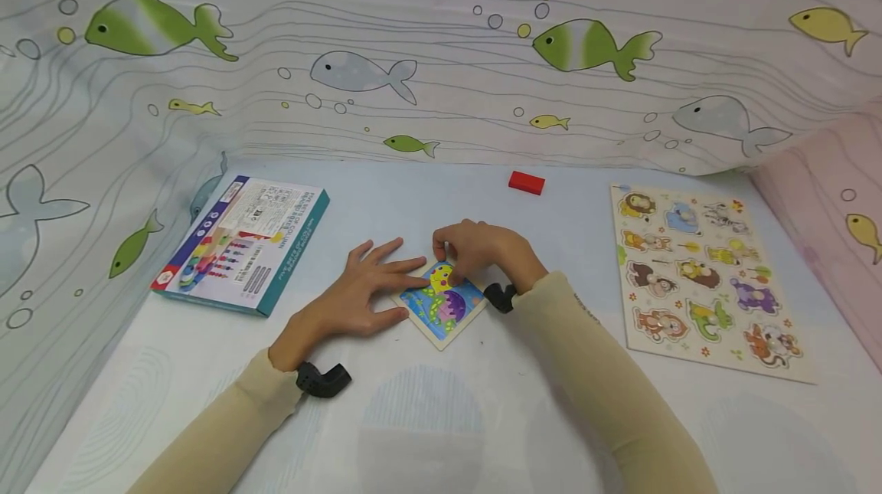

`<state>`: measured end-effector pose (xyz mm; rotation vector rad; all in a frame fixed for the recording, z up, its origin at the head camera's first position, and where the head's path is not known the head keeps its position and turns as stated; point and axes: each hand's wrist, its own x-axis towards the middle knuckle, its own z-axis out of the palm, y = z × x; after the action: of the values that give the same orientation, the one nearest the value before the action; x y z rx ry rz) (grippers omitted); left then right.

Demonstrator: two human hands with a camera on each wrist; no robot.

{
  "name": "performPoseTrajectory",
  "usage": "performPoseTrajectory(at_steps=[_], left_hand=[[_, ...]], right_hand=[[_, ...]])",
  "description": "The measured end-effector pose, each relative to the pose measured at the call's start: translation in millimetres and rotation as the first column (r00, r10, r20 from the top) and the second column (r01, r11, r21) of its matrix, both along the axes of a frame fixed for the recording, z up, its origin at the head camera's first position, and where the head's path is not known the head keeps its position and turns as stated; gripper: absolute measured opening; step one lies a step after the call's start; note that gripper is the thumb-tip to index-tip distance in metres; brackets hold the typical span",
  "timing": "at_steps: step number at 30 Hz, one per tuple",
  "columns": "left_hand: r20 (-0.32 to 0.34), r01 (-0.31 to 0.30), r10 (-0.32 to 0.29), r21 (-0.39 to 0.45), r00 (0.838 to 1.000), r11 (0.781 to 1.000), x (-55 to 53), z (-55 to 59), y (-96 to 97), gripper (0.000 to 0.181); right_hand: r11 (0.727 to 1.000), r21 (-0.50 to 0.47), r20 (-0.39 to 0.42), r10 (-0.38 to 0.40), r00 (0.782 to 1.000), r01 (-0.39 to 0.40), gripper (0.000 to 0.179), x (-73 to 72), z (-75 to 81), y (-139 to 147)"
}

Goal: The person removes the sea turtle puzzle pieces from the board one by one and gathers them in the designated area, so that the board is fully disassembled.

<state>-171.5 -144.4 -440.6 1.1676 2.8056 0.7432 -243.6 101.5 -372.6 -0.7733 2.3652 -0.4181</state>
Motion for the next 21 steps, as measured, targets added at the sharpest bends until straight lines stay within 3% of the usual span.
performPoseTrajectory(at_steps=[13,21], left_hand=[[0.016,-0.005,0.005,-0.004,1.0,1.0,0.9,2.2,1.5,0.048],[0.009,-0.003,0.003,-0.006,1.0,1.0,1.2,3.4,0.9,0.047]], right_hand=[[0.992,-0.13,0.01,-0.003,1.0,0.004,0.035,3.6,-5.5,5],[0.969,-0.246,0.005,-0.03,1.0,0.03,0.035,10.0,-10.9,11]])
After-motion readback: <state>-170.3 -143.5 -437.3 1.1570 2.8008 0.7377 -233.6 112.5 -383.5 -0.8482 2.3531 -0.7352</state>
